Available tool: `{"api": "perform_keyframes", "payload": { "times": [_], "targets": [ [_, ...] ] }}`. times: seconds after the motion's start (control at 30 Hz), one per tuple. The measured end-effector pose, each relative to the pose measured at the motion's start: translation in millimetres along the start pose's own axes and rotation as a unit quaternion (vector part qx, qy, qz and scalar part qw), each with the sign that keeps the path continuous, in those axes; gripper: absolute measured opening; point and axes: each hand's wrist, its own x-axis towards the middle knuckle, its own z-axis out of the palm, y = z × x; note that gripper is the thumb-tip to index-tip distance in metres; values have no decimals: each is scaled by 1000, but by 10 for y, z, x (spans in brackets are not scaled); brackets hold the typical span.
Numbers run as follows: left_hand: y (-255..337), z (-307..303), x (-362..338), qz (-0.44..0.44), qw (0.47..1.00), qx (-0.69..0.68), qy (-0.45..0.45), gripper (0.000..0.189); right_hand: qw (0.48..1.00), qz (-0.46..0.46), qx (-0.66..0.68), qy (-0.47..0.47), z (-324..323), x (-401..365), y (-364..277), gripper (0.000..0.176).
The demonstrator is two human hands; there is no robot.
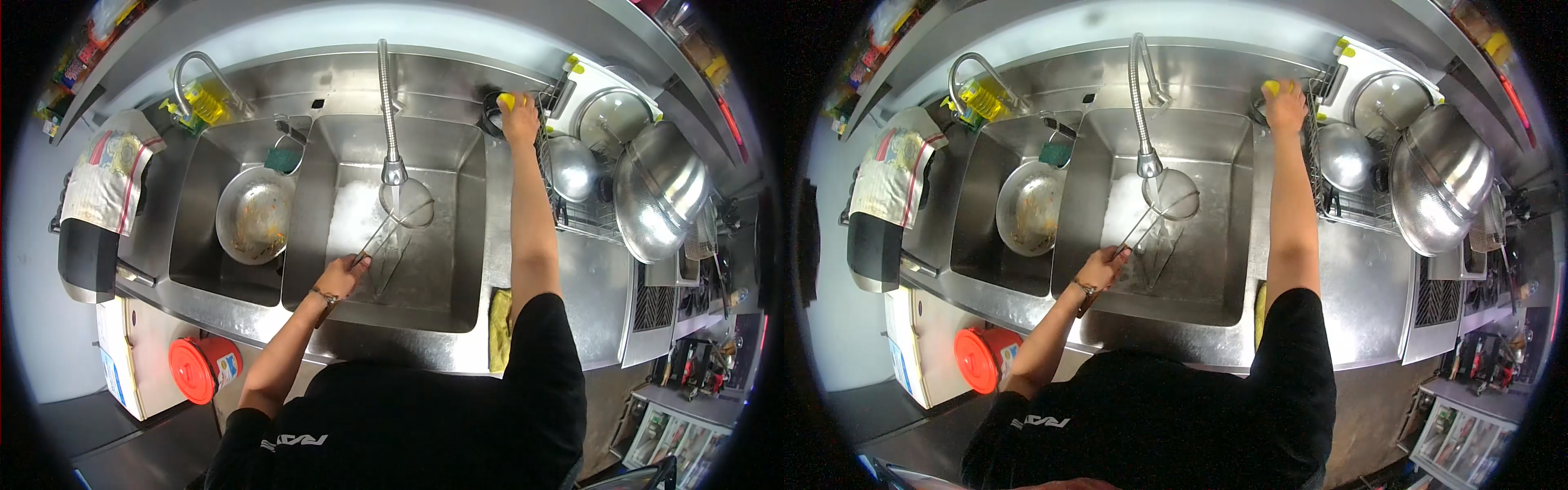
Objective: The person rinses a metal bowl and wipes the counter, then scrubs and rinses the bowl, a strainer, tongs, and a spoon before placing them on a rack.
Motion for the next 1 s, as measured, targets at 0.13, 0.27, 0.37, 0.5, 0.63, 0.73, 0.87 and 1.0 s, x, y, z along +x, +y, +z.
{"api": "perform_keyframes", "payload": {
  "times": [0.13, 0.27, 0.37, 0.5, 0.63, 0.73, 0.87, 1.0],
  "targets": [
    [-32, 36, -61, 42, 997, 62, -10, 38, 997, -50, -54, 37, -6, -262, -3, 43],
    [-57, 70, -176, 77, 996, 54, -10, 36, 958, -130, 237, -100, -173, -1226, -654, 23],
    [-137, -25, -207, 20, 999, 36, -29, 40, 873, -150, 346, -310, 87, -1962, -961, 25],
    [-315, -145, -309, -24, 995, -82, -44, 37, 892, -262, 238, -280, -149, -2256, -1383, 27],
    [-517, -271, -378, -78, 960, -260, -66, 35, 717, 44, 506, -478, 422, -2058, -1243, 28],
    [-502, -278, -357, -75, 938, -336, -38, 35, 704, 198, 546, -409, 792, -2156, -1241, 31],
    [-408, -233, -318, -72, 946, -316, -15, 35, 436, 470, 725, -250, 234, -2305, -1693, 22],
    [-524, -225, -228, -19, 975, -223, 1, 37, 275, 527, 753, -282, 396, -2594, -1296, 25]
  ]
}}
